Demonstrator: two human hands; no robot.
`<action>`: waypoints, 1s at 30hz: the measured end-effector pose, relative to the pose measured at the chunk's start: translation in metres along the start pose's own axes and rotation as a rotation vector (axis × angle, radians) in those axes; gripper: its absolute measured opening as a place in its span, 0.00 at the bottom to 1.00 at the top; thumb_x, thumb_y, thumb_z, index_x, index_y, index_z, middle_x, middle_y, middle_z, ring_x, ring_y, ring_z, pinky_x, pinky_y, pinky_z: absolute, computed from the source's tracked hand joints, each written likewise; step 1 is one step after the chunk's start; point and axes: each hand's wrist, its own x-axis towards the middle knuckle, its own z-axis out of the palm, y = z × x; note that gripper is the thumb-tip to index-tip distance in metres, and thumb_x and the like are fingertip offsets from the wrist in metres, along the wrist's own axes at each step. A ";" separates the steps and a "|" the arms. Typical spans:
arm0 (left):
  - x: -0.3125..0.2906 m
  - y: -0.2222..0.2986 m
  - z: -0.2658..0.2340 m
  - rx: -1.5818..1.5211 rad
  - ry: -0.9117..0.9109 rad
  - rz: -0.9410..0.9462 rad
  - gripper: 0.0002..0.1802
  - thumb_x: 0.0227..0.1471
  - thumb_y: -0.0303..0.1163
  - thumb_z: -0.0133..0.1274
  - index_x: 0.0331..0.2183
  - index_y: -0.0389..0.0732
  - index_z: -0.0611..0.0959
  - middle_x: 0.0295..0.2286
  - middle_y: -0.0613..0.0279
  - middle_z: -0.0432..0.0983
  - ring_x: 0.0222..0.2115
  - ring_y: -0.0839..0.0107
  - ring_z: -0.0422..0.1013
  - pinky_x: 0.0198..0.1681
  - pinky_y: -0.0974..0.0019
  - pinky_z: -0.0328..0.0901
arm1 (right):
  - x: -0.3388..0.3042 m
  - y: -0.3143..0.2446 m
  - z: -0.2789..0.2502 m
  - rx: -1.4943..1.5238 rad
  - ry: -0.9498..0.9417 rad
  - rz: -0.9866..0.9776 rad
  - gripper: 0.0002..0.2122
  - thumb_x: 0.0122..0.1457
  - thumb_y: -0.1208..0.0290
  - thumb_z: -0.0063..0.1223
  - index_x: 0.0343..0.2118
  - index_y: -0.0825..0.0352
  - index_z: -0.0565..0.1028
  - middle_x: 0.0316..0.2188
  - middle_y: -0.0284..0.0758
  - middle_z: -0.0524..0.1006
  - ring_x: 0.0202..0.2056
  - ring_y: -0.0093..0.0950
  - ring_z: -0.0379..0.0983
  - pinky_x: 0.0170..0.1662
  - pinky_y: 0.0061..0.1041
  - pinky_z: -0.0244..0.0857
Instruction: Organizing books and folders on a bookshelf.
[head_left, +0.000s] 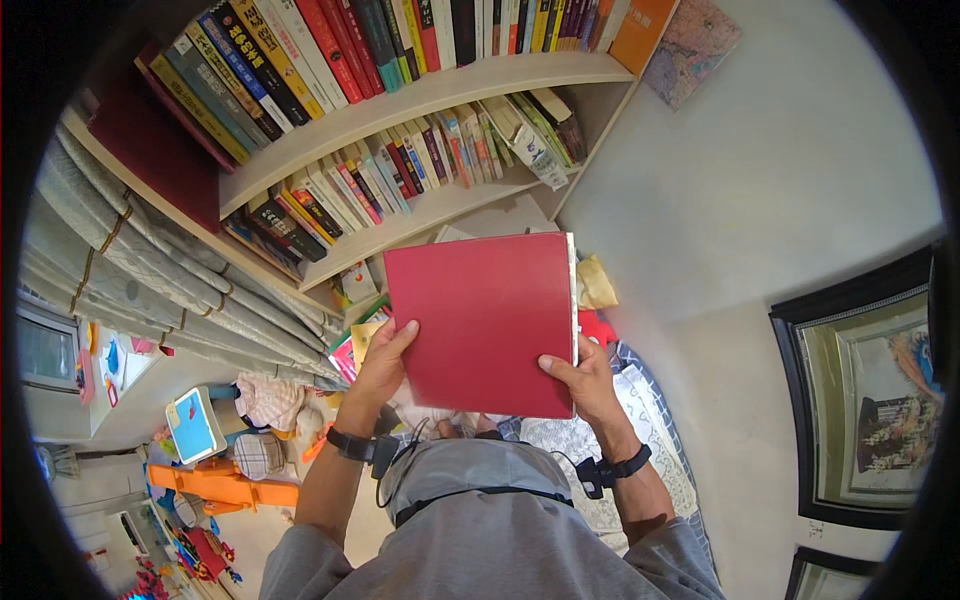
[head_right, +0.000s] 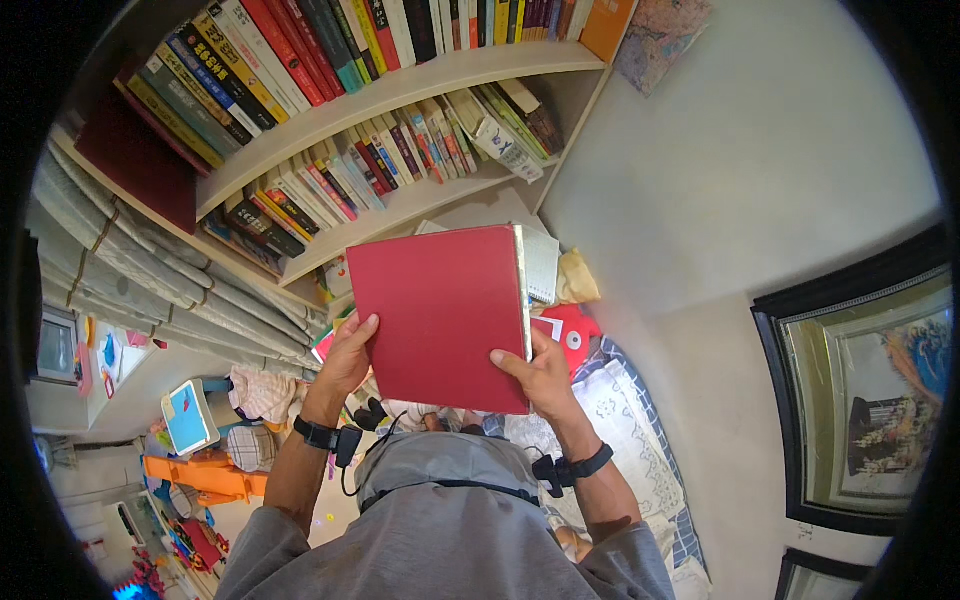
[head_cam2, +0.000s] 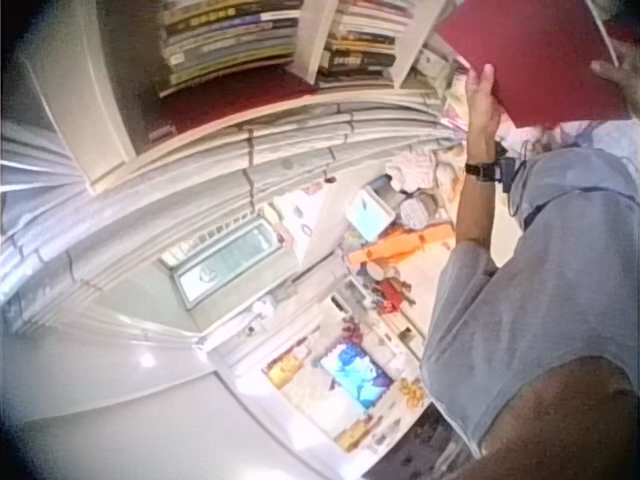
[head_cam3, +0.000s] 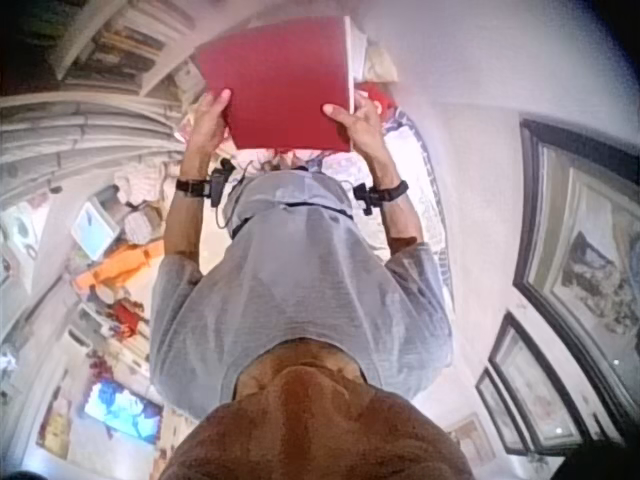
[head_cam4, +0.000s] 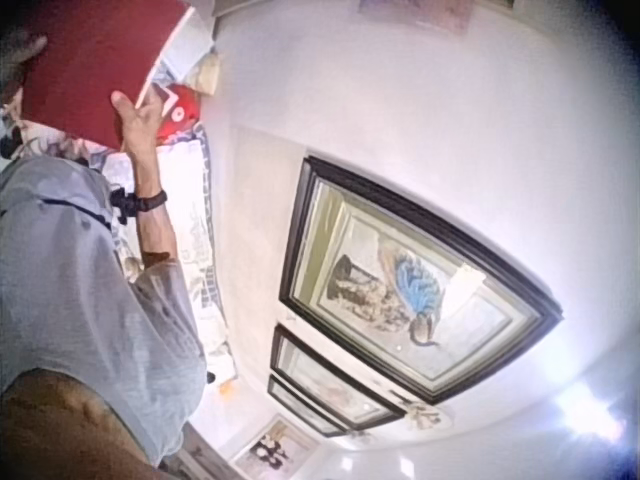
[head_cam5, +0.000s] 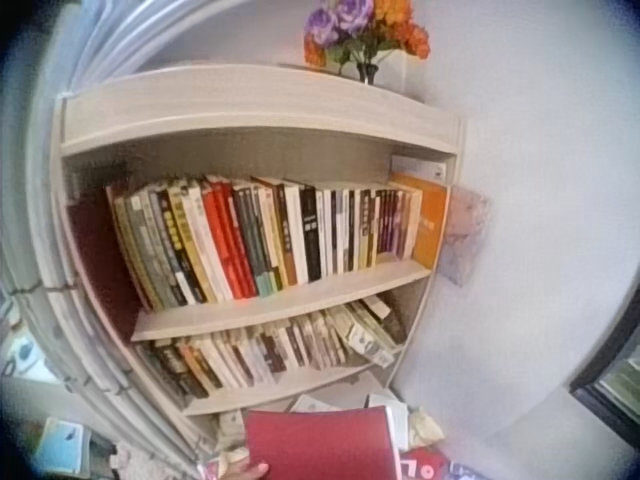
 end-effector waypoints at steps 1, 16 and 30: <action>0.002 -0.002 0.004 0.059 0.013 0.014 0.22 0.65 0.36 0.53 0.57 0.41 0.74 0.51 0.65 0.76 0.51 0.72 0.72 0.57 0.64 0.66 | -0.003 -0.004 0.004 -0.065 0.024 -0.036 0.17 0.59 0.79 0.61 0.51 0.73 0.75 0.46 0.35 0.80 0.46 0.23 0.76 0.52 0.25 0.70; -0.006 -0.001 0.043 -0.276 0.017 -0.076 0.37 0.61 0.66 0.41 0.57 0.48 0.74 0.48 0.60 0.77 0.50 0.61 0.72 0.56 0.44 0.65 | -0.027 -0.026 0.031 -1.002 0.033 -0.889 0.18 0.42 0.81 0.62 0.41 0.68 0.80 0.33 0.38 0.76 0.33 0.38 0.72 0.34 0.34 0.65; -0.018 0.046 0.088 -0.296 0.048 0.025 0.39 0.62 0.67 0.40 0.57 0.44 0.74 0.49 0.59 0.77 0.49 0.65 0.75 0.51 0.59 0.73 | -0.022 -0.010 0.007 -1.254 -0.085 -1.148 0.14 0.47 0.78 0.63 0.40 0.66 0.80 0.30 0.34 0.74 0.31 0.32 0.72 0.33 0.31 0.62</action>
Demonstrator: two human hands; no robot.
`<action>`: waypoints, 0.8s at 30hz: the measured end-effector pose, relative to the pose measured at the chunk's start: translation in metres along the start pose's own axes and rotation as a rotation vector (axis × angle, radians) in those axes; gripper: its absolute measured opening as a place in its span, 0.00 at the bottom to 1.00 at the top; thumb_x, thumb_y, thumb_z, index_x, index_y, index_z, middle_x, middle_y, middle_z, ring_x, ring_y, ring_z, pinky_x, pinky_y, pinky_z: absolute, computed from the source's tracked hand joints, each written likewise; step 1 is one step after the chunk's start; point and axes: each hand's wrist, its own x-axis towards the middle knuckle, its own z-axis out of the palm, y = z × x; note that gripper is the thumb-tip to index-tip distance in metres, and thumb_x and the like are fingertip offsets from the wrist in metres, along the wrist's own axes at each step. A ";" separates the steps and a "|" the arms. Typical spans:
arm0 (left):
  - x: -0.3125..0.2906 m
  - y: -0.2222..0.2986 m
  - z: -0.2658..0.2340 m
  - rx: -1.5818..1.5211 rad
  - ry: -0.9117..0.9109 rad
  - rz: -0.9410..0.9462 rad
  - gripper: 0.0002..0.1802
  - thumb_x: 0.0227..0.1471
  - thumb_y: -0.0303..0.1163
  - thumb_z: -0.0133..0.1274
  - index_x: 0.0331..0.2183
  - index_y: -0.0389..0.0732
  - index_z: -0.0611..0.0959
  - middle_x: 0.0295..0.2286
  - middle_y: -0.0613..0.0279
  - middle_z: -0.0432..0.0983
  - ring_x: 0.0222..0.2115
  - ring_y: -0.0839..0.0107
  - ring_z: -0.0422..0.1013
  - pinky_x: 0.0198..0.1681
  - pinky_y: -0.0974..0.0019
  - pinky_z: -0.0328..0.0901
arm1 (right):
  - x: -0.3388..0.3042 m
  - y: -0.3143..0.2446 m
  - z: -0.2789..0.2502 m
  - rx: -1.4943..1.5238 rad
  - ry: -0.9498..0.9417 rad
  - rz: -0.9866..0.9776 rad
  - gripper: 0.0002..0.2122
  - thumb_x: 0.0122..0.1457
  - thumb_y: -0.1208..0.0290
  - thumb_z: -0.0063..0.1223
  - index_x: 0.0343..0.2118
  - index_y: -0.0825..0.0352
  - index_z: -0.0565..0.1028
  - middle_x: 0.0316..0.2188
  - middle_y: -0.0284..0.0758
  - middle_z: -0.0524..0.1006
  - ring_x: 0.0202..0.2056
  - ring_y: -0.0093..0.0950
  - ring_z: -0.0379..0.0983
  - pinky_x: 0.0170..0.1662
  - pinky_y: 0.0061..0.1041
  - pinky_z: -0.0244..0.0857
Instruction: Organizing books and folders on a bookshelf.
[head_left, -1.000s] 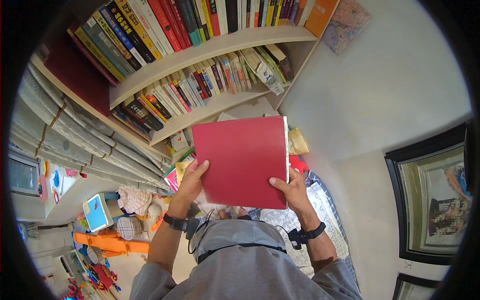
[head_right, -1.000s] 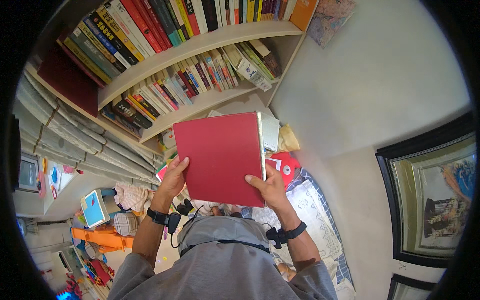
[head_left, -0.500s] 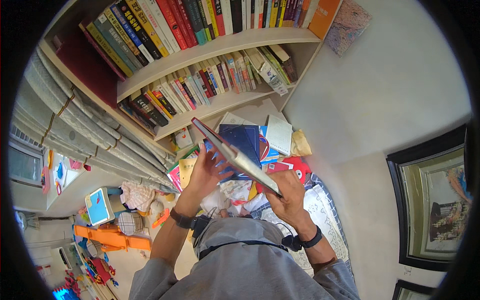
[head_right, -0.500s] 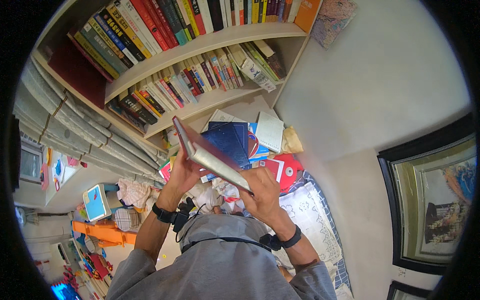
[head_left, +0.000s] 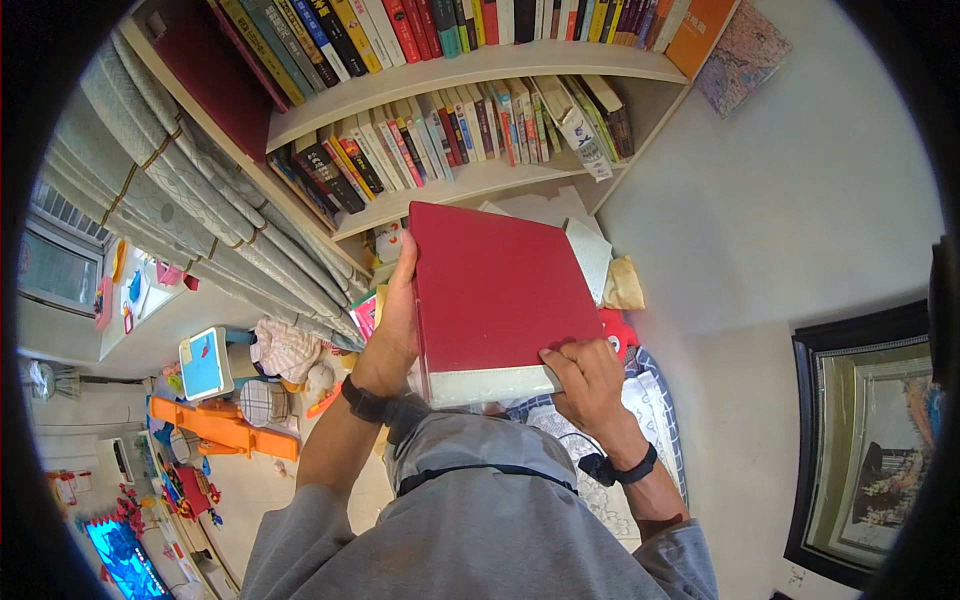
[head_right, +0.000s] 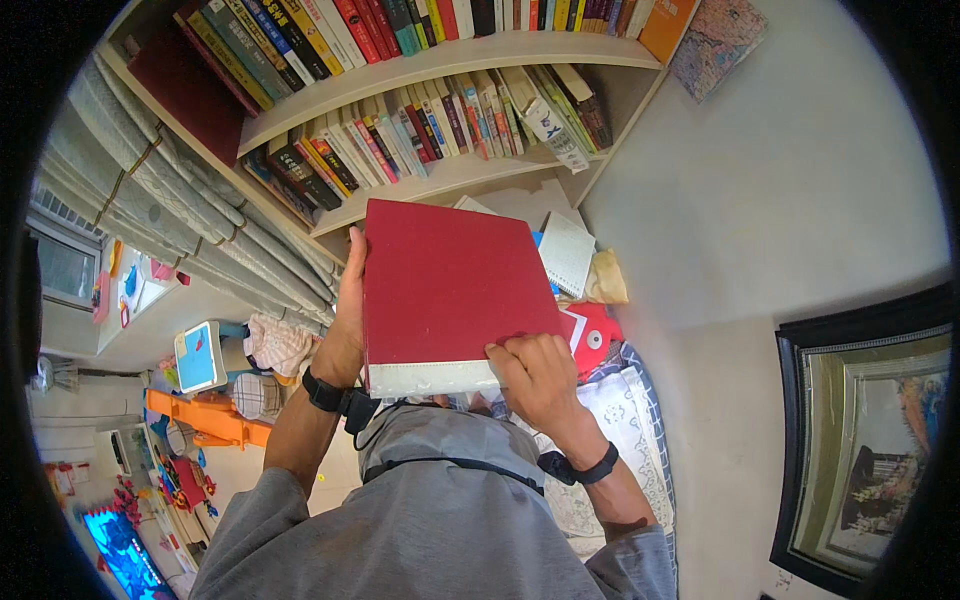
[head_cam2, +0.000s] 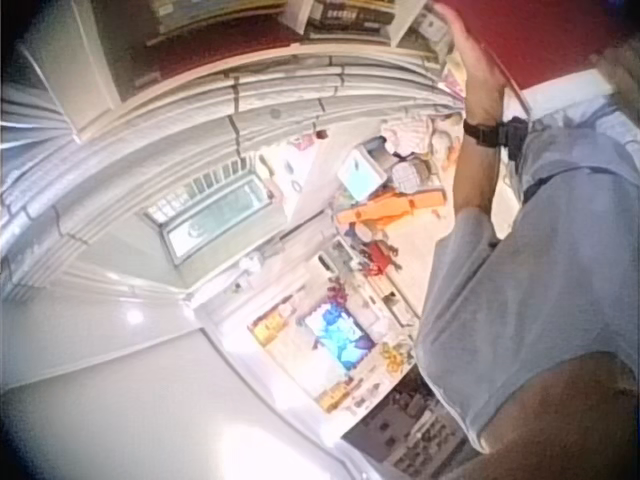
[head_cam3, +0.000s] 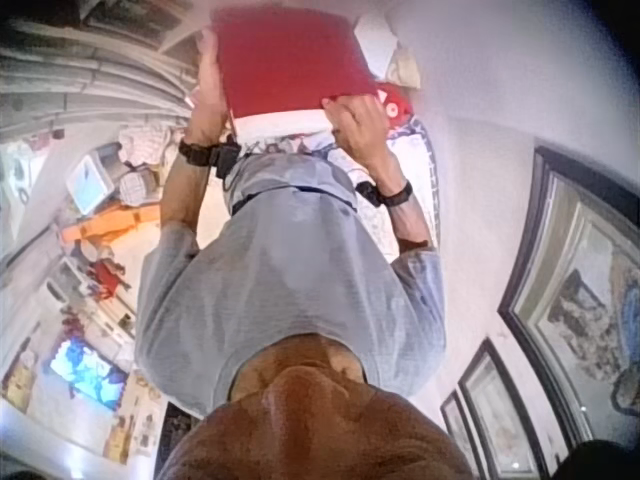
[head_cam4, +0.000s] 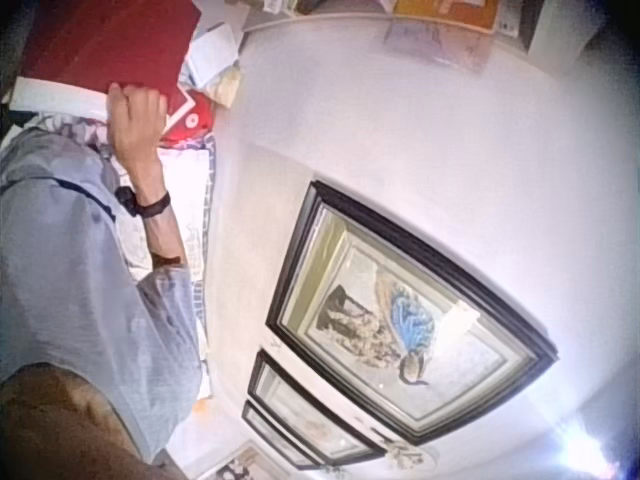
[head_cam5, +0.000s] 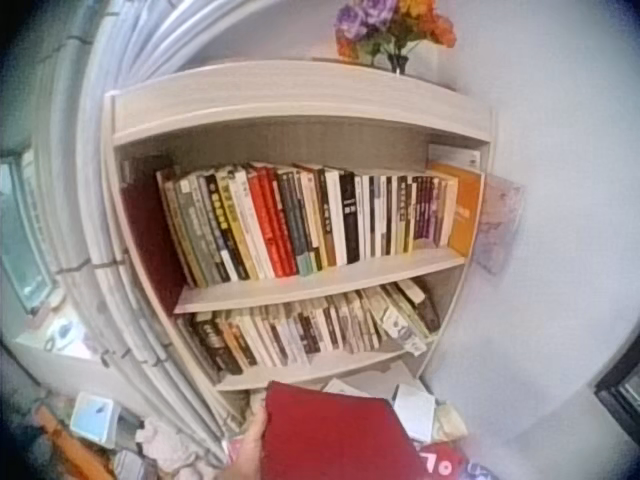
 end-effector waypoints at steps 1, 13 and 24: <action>0.001 -0.001 -0.001 -0.002 0.000 0.001 0.39 0.62 0.67 0.40 0.57 0.44 0.74 0.49 0.59 0.77 0.49 0.65 0.75 0.51 0.59 0.73 | -0.001 0.001 0.000 0.042 -0.033 0.013 0.15 0.47 0.77 0.63 0.41 0.67 0.79 0.31 0.34 0.74 0.32 0.33 0.71 0.33 0.31 0.62; 0.001 -0.009 0.007 0.083 0.051 -0.013 0.32 0.64 0.60 0.44 0.54 0.44 0.77 0.45 0.62 0.79 0.43 0.70 0.77 0.45 0.64 0.74 | 0.002 -0.001 -0.025 0.125 -0.237 0.015 0.32 0.38 0.51 0.75 0.43 0.67 0.77 0.32 0.37 0.74 0.33 0.37 0.70 0.36 0.35 0.62; 0.001 -0.004 -0.012 0.272 0.078 -0.087 0.37 0.63 0.63 0.41 0.58 0.43 0.74 0.50 0.56 0.77 0.47 0.64 0.75 0.51 0.58 0.71 | 0.028 0.019 -0.073 0.072 -0.089 0.084 0.16 0.44 0.68 0.71 0.38 0.67 0.82 0.28 0.36 0.75 0.29 0.34 0.72 0.31 0.32 0.66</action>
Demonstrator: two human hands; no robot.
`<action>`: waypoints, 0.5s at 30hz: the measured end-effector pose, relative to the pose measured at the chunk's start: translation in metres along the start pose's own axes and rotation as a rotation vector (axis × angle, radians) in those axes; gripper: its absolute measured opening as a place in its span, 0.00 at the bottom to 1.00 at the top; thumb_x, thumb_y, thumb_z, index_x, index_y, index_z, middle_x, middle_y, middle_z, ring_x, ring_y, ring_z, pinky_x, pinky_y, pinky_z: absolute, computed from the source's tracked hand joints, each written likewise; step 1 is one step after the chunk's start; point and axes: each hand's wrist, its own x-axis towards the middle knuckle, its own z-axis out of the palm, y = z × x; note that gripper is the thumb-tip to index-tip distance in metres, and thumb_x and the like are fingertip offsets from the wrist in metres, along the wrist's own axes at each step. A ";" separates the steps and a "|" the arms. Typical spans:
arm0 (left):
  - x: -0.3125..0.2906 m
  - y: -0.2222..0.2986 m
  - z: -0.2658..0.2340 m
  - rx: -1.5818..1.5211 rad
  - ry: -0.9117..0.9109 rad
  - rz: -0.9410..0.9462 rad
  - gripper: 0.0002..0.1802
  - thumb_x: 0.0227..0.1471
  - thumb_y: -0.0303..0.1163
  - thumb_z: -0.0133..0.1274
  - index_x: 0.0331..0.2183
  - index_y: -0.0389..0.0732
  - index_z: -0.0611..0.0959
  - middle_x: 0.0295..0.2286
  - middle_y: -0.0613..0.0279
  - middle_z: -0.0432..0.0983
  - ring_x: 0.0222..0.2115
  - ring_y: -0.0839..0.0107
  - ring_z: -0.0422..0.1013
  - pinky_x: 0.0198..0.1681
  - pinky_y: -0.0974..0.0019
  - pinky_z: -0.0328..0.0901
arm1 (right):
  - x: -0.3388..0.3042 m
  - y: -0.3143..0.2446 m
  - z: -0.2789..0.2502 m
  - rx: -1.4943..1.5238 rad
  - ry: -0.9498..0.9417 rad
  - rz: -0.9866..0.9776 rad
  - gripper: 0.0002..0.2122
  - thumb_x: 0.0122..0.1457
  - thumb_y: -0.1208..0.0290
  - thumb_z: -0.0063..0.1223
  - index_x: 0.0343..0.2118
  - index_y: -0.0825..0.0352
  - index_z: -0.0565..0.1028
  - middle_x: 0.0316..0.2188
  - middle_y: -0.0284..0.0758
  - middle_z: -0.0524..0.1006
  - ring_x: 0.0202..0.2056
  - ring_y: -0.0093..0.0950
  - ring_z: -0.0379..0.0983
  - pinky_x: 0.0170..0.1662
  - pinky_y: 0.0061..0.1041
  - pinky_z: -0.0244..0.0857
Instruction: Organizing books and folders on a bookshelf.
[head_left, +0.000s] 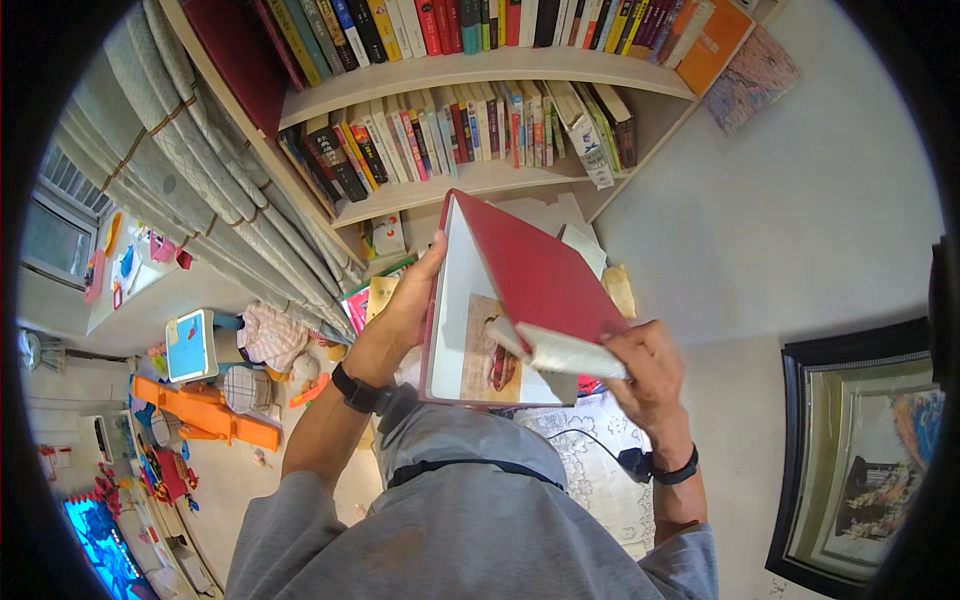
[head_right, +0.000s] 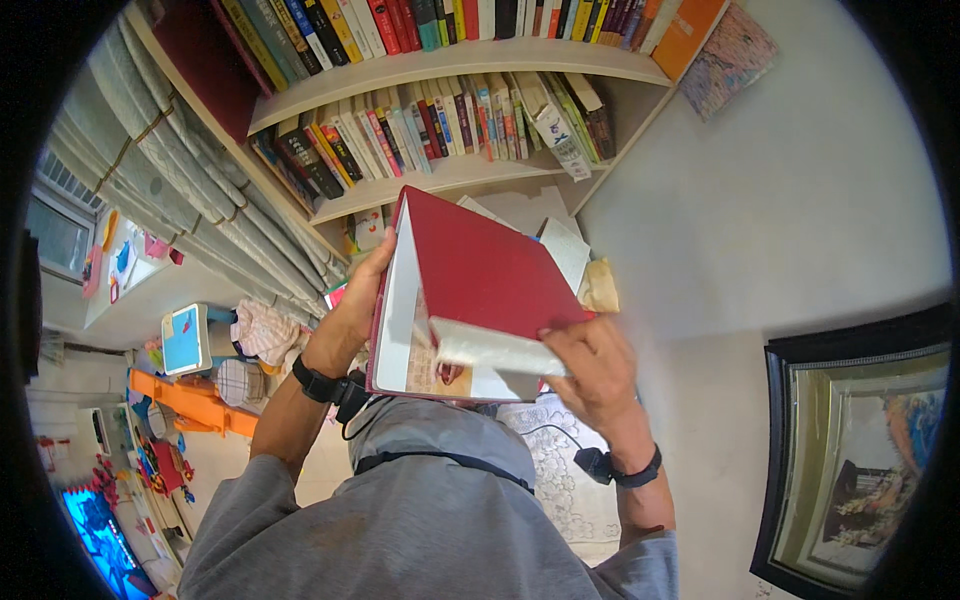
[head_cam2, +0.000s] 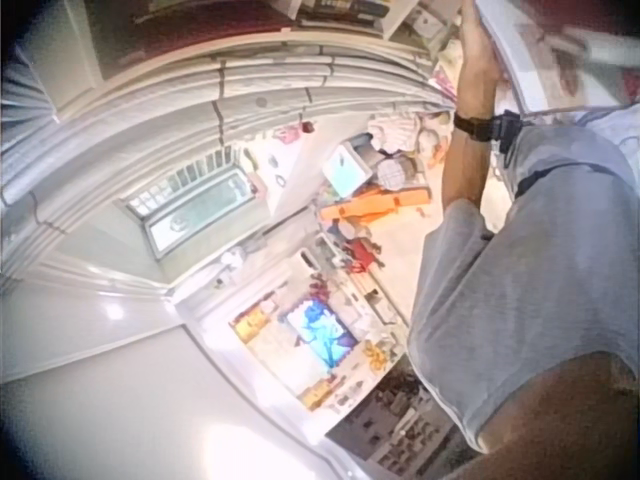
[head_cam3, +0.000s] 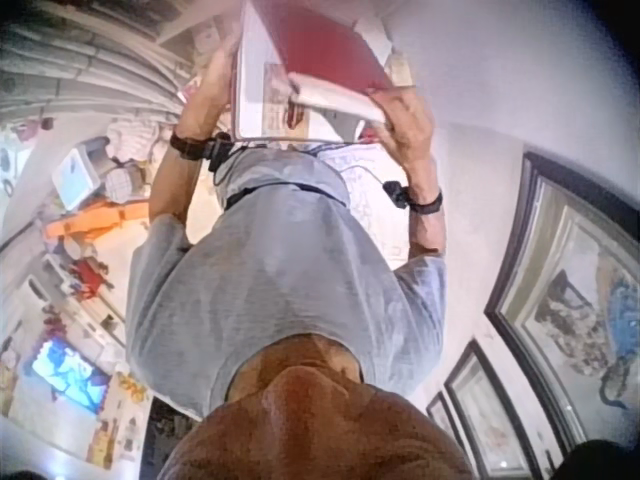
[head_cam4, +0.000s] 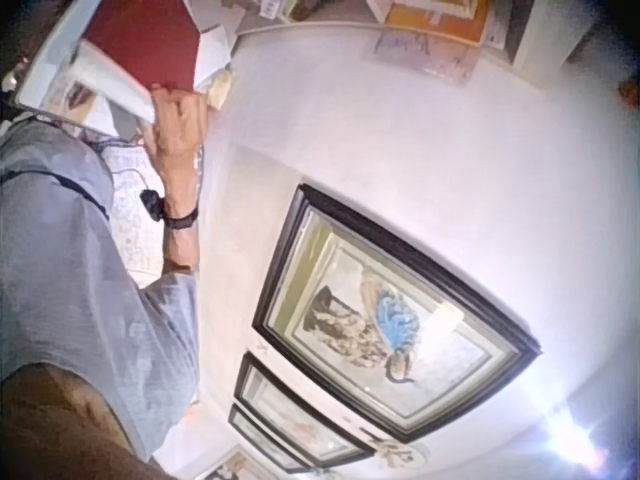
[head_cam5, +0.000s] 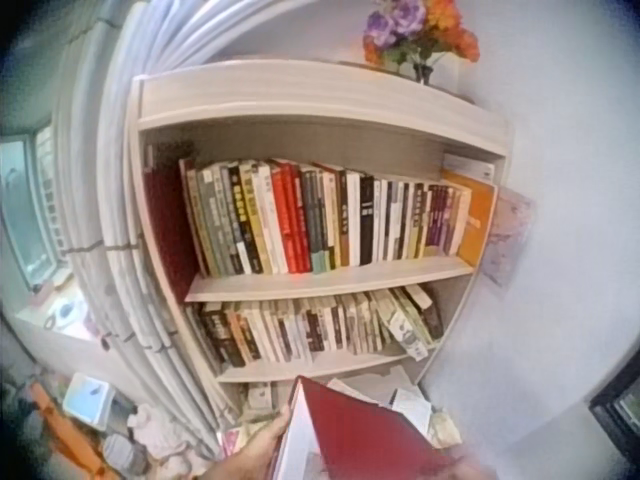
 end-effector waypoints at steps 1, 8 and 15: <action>0.001 -0.002 -0.001 -0.031 -0.058 -0.020 0.37 0.64 0.63 0.41 0.59 0.42 0.73 0.51 0.55 0.77 0.49 0.64 0.75 0.53 0.58 0.70 | 0.006 0.001 -0.007 -0.001 -0.001 0.000 0.16 0.44 0.68 0.71 0.38 0.67 0.82 0.28 0.36 0.75 0.29 0.34 0.72 0.31 0.32 0.66; 0.008 -0.014 -0.022 -0.124 -0.101 -0.141 0.34 0.66 0.58 0.42 0.59 0.41 0.74 0.50 0.54 0.78 0.48 0.64 0.76 0.54 0.58 0.71 | 0.045 0.007 -0.035 -0.001 0.098 0.192 0.10 0.56 0.67 0.66 0.36 0.68 0.81 0.26 0.37 0.73 0.26 0.32 0.71 0.28 0.29 0.65; 0.001 -0.020 -0.025 -0.226 -0.091 -0.224 0.31 0.68 0.52 0.42 0.59 0.37 0.73 0.53 0.52 0.76 0.50 0.61 0.76 0.55 0.57 0.70 | 0.056 0.020 -0.034 -0.126 0.050 0.213 0.10 0.59 0.72 0.62 0.41 0.69 0.79 0.26 0.39 0.73 0.27 0.35 0.72 0.30 0.29 0.67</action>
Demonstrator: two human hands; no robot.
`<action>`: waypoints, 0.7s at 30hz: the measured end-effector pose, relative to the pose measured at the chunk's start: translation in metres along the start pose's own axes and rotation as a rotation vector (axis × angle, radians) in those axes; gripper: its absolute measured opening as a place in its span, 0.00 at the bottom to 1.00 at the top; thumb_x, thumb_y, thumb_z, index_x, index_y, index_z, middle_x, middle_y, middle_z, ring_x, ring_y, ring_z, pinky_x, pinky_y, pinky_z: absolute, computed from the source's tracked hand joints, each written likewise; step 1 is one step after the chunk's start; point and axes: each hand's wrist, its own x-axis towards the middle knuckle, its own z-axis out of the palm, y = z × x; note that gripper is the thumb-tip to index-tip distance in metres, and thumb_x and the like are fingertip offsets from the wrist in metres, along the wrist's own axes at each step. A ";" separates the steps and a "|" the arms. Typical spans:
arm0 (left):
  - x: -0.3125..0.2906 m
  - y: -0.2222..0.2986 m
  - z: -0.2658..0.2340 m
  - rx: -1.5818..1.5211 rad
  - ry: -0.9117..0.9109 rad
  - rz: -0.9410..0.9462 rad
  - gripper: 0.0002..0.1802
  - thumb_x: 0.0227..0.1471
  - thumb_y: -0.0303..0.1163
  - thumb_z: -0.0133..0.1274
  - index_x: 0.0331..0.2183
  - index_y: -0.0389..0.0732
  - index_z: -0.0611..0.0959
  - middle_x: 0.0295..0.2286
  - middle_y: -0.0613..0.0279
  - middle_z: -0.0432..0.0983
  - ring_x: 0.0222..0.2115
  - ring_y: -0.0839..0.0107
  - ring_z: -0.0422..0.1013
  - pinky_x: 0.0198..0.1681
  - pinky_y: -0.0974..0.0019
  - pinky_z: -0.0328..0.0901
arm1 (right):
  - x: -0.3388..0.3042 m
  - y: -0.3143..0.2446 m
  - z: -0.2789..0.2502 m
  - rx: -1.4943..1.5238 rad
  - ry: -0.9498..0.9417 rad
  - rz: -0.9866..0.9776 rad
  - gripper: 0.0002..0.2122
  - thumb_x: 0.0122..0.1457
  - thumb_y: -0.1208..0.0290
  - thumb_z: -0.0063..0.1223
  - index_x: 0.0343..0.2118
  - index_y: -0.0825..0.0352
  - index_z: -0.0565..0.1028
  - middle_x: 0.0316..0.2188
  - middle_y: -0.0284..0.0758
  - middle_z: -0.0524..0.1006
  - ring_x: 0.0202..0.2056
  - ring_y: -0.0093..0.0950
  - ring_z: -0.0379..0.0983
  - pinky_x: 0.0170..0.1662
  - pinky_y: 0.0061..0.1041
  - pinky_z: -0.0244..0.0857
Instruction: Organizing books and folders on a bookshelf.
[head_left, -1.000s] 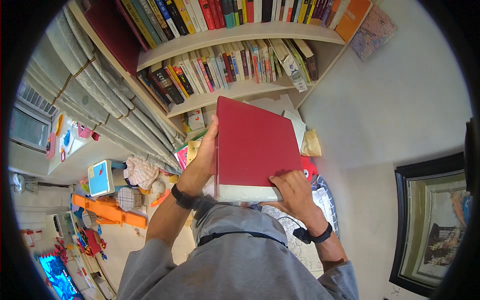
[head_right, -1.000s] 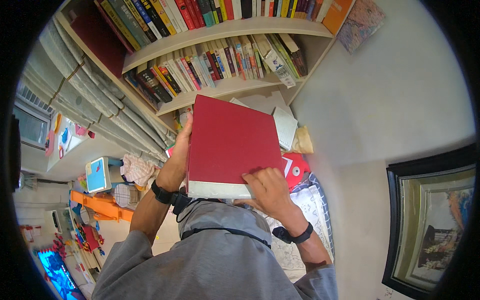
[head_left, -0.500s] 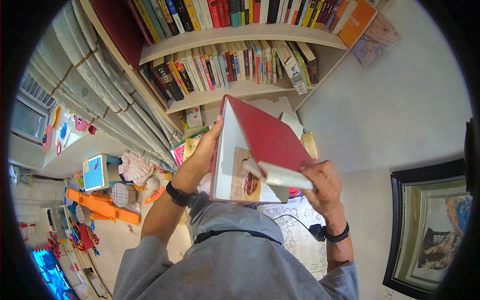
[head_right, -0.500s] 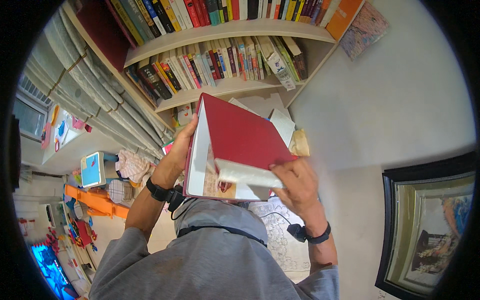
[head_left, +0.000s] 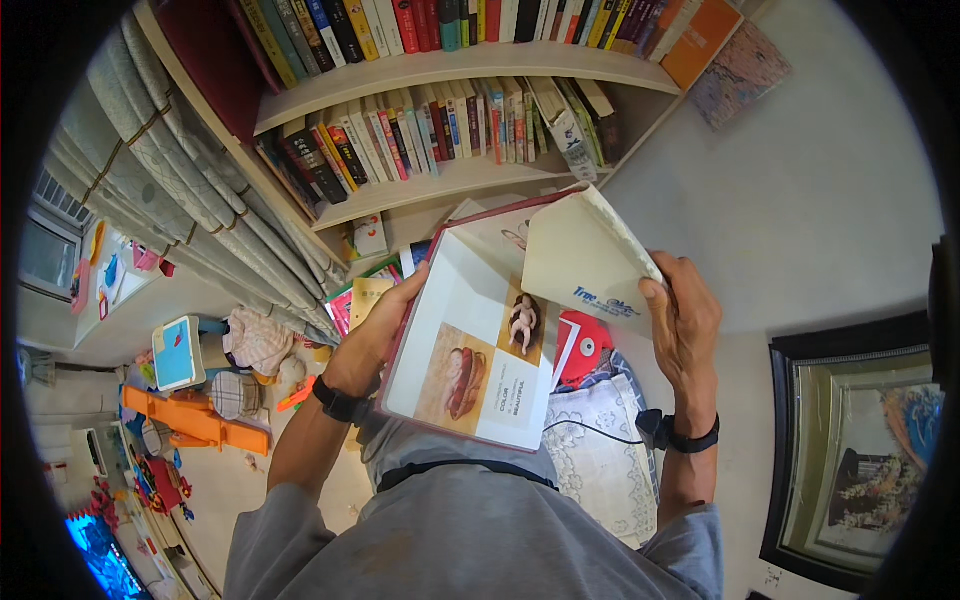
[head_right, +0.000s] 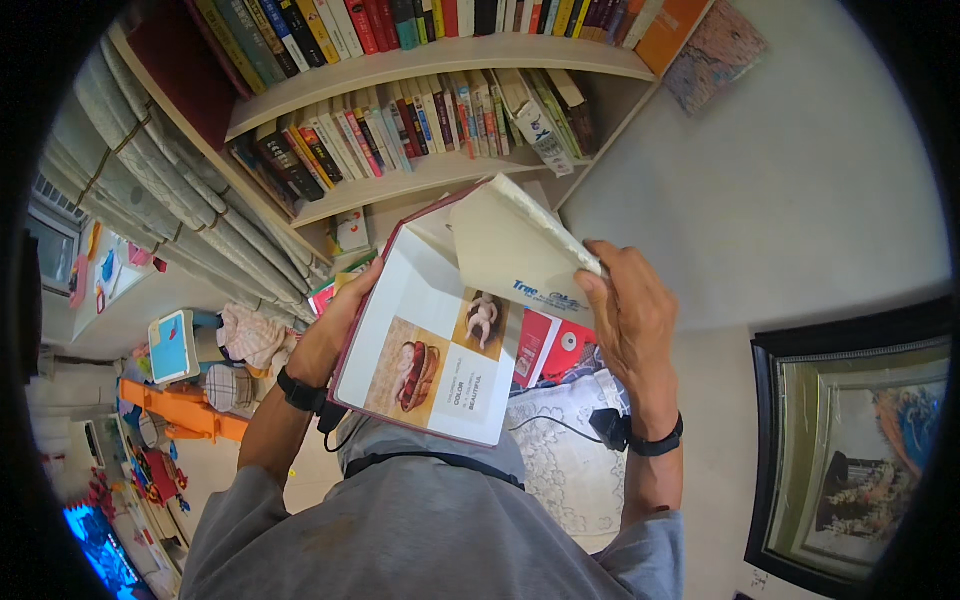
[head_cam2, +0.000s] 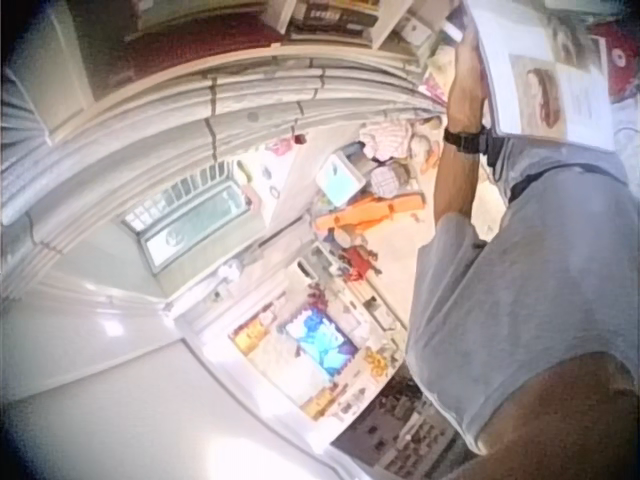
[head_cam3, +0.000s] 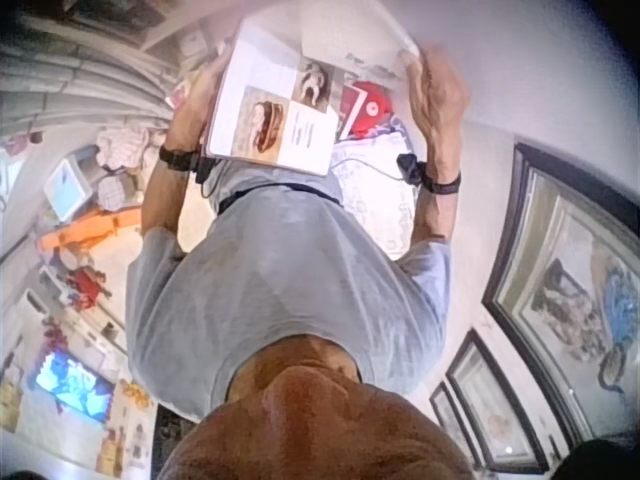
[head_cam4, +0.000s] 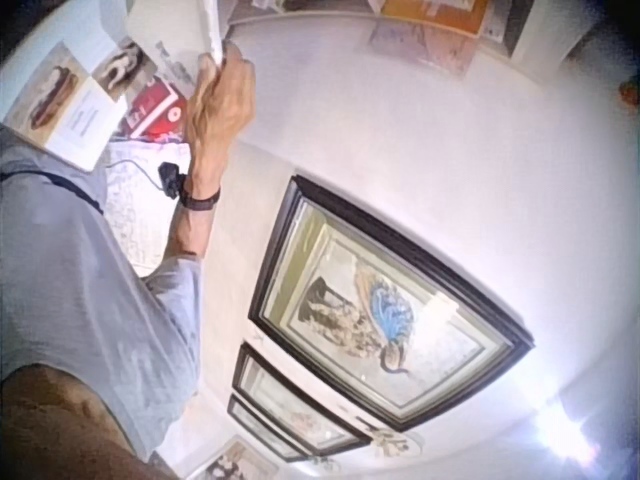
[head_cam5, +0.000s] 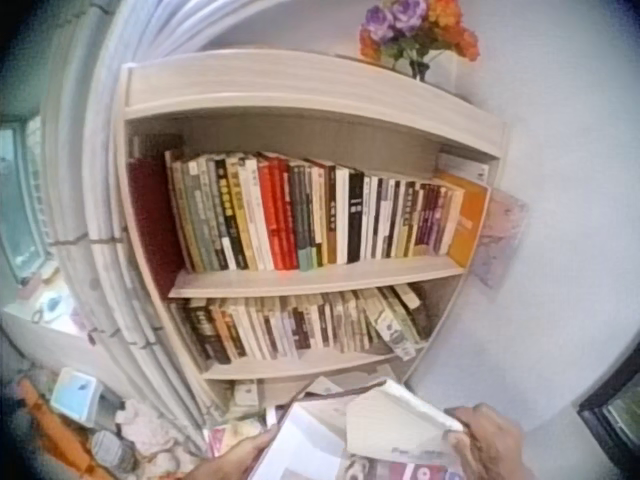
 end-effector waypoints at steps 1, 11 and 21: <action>-0.002 0.000 0.000 -0.005 0.005 -0.013 0.32 0.67 0.52 0.43 0.59 0.37 0.73 0.53 0.52 0.76 0.50 0.61 0.75 0.56 0.58 0.69 | 0.001 0.003 0.006 0.008 0.088 -0.024 0.09 0.60 0.74 0.60 0.42 0.69 0.79 0.27 0.40 0.75 0.28 0.36 0.73 0.31 0.29 0.67; -0.009 -0.005 -0.012 -0.057 -0.029 -0.079 0.31 0.67 0.51 0.44 0.59 0.36 0.74 0.53 0.52 0.76 0.52 0.61 0.74 0.57 0.58 0.68 | 0.001 0.009 -0.002 -0.206 0.064 -0.321 0.17 0.47 0.81 0.60 0.42 0.62 0.80 0.32 0.39 0.78 0.30 0.36 0.75 0.31 0.31 0.70; -0.018 -0.003 -0.006 -0.089 -0.001 -0.065 0.30 0.66 0.50 0.47 0.57 0.37 0.75 0.51 0.53 0.77 0.49 0.63 0.76 0.55 0.59 0.69 | -0.001 0.008 -0.008 -0.241 -0.158 -0.359 0.30 0.44 0.70 0.71 0.54 0.57 0.73 0.42 0.44 0.75 0.36 0.39 0.73 0.36 0.37 0.69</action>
